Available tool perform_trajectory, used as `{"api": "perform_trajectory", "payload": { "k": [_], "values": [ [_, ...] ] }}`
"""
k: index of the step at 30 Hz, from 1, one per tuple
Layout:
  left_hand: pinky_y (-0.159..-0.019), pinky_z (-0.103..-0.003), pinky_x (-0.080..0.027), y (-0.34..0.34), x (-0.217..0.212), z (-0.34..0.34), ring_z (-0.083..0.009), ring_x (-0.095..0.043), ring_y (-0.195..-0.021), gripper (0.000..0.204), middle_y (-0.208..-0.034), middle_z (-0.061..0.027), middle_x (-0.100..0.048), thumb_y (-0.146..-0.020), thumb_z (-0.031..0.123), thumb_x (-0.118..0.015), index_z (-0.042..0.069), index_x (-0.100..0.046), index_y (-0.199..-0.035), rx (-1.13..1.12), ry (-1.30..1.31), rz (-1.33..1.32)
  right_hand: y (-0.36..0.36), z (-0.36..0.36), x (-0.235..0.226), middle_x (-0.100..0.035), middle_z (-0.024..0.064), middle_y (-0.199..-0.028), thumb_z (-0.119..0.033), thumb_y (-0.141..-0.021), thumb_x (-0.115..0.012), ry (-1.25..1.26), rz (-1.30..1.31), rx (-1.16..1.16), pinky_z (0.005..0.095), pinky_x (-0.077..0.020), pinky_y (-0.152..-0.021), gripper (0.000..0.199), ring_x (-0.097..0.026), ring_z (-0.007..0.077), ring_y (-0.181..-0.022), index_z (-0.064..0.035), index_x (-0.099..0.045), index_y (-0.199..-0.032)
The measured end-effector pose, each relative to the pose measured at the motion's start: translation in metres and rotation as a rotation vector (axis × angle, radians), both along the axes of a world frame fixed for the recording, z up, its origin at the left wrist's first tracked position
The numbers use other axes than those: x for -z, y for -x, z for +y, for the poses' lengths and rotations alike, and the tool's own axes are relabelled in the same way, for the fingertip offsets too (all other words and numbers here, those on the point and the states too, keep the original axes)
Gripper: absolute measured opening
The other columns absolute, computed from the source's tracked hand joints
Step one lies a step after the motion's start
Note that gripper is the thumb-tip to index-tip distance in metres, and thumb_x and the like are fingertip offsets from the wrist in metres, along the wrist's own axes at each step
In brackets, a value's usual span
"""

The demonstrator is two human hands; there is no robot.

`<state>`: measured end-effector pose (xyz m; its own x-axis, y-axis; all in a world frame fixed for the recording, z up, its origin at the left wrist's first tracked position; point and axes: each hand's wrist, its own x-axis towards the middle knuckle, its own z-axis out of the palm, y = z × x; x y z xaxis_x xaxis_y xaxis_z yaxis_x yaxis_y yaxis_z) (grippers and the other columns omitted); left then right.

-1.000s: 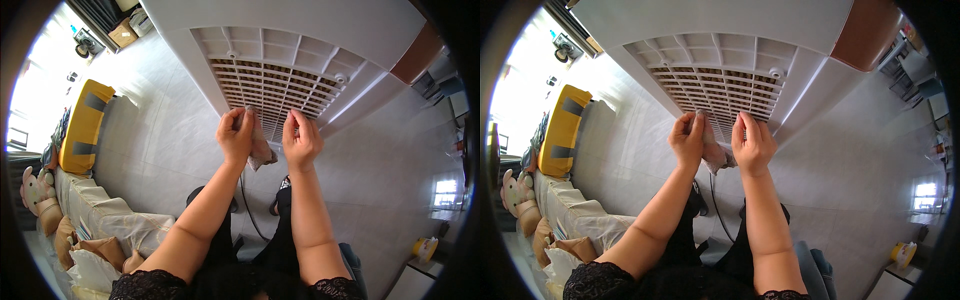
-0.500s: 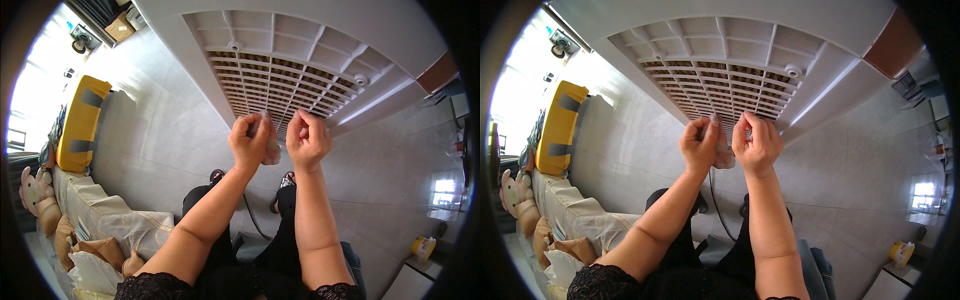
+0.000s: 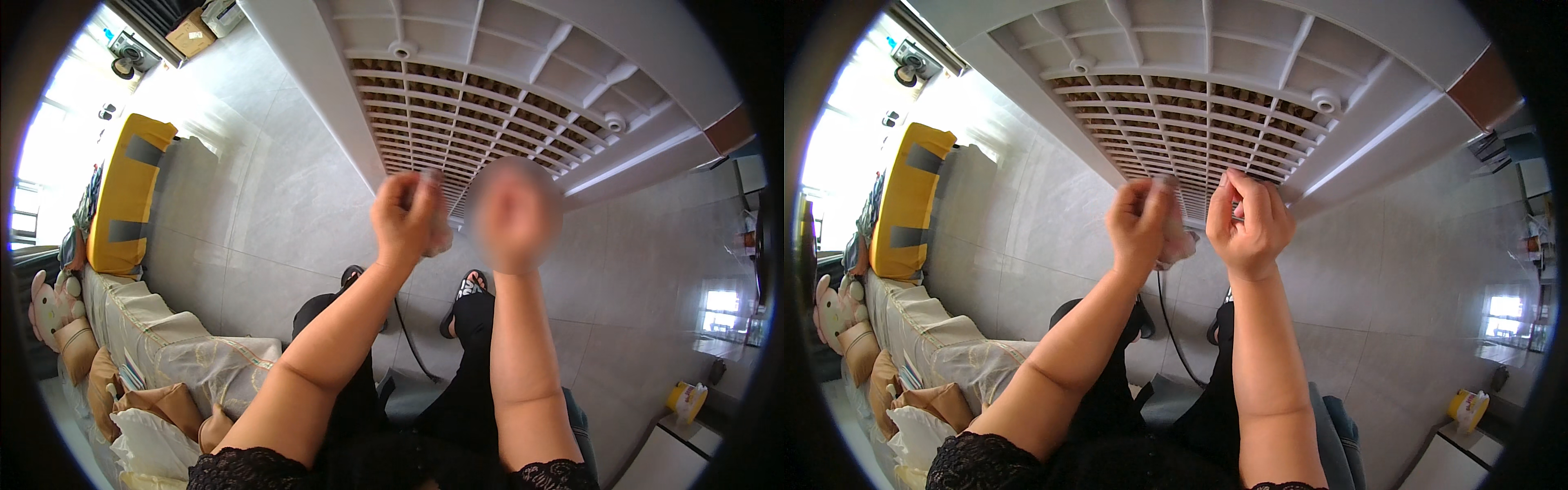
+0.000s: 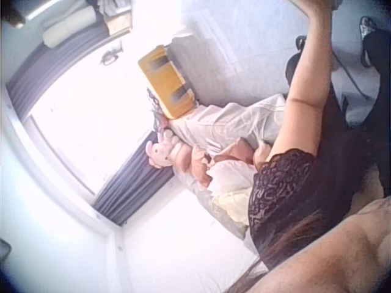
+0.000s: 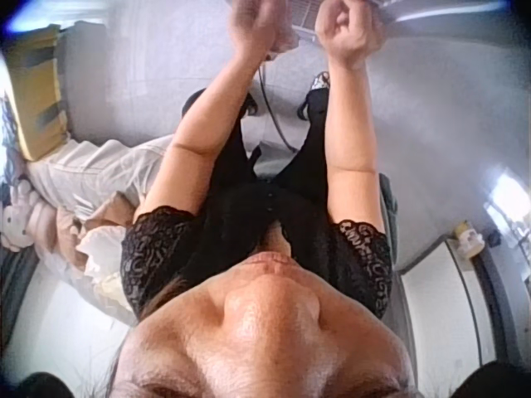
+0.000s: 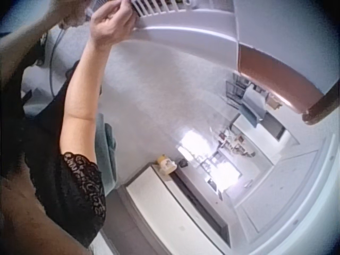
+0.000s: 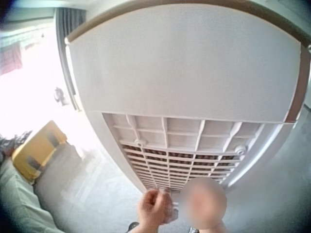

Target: The person wipes the front grille of a portable air cooler with a pink cloth. They hold the unit steady with one hand while scrubbing the grille with the other, moving across different sections of the front surface.

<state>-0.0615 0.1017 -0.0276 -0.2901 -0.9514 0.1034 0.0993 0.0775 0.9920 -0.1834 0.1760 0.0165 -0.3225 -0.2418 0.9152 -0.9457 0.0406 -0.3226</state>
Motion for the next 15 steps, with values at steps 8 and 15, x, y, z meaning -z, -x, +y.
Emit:
{"api": "perform_trajectory", "payload": {
  "k": [8,15],
  "values": [
    [-0.063,-0.026,-0.049,0.008,0.004,-0.008,-0.0097,-0.058,-0.069,0.014,-0.078,-0.0060,-0.065,-0.087,0.013,-0.070,0.001,-0.063,-0.089,-0.139,0.106,0.026,0.002,-0.001,0.003,-0.054,-0.0010,-0.059,-0.001,-0.076,-0.069,0.016,0.011,-0.005,0.0225,-0.0365,-0.040,0.011,-0.045,0.0103,-0.044,-0.0050,-0.067,-0.086],
    [-0.064,-0.026,-0.049,0.009,0.014,-0.011,-0.0107,-0.059,-0.070,0.012,-0.080,-0.0056,-0.066,-0.086,0.010,-0.069,0.002,-0.063,-0.090,-0.077,0.067,0.085,0.001,0.000,0.002,-0.054,-0.0007,-0.057,-0.001,-0.076,-0.069,0.010,0.018,0.016,0.0225,-0.0368,-0.040,0.009,-0.045,0.0105,-0.043,-0.0050,-0.066,-0.084]
  ]
}}
